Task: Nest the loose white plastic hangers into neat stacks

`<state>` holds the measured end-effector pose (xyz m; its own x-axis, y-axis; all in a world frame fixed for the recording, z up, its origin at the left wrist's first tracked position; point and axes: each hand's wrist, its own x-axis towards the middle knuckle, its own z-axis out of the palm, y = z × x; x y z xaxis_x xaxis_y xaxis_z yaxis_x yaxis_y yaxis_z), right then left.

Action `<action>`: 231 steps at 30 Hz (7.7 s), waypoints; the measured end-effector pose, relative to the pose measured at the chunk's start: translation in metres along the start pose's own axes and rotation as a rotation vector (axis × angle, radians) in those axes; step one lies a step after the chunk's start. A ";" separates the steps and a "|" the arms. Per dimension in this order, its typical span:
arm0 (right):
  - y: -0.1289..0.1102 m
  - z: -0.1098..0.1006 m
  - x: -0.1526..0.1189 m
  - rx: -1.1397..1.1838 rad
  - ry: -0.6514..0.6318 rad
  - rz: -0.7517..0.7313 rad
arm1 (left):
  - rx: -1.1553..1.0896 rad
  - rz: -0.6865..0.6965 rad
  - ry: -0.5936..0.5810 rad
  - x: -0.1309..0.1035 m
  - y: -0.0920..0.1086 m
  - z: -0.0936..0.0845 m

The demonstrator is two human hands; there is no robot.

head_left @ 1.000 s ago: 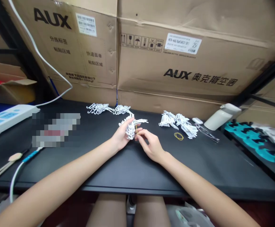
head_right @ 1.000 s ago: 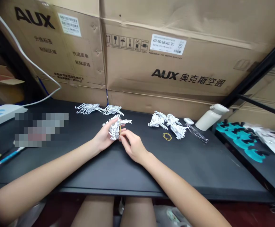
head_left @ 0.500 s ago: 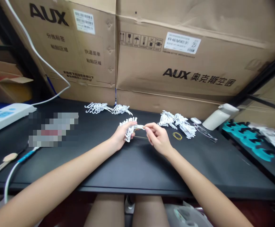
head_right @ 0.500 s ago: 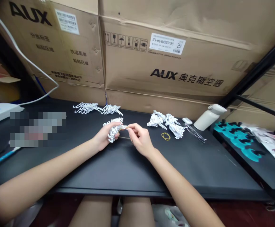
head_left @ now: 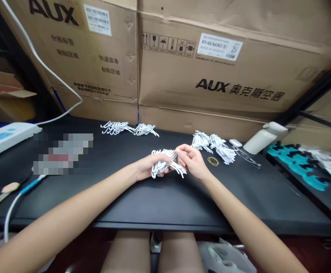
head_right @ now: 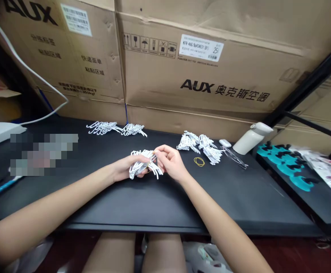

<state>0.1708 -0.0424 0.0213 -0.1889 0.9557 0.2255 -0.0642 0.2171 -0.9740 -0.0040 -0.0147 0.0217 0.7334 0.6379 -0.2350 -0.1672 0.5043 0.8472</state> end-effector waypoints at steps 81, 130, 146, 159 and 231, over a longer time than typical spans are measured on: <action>0.005 -0.025 0.012 -0.099 0.212 0.141 | 0.739 0.283 0.045 0.005 -0.010 -0.005; 0.023 -0.004 0.005 0.116 0.160 0.257 | 1.417 0.858 0.216 0.013 -0.011 -0.035; 0.039 0.002 0.006 -0.210 0.314 -0.026 | 1.494 0.995 0.490 0.005 -0.005 -0.021; 0.036 0.007 0.002 -0.286 0.320 -0.048 | 1.636 0.876 0.474 0.011 -0.011 -0.025; 0.030 0.017 -0.006 -0.547 0.172 -0.388 | 1.465 0.955 0.522 0.005 -0.001 -0.020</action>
<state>0.1533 -0.0451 -0.0092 -0.0913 0.7965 0.5977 0.4158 0.5758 -0.7040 -0.0138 -0.0004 0.0101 0.4382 0.6098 0.6605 0.4995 -0.7760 0.3850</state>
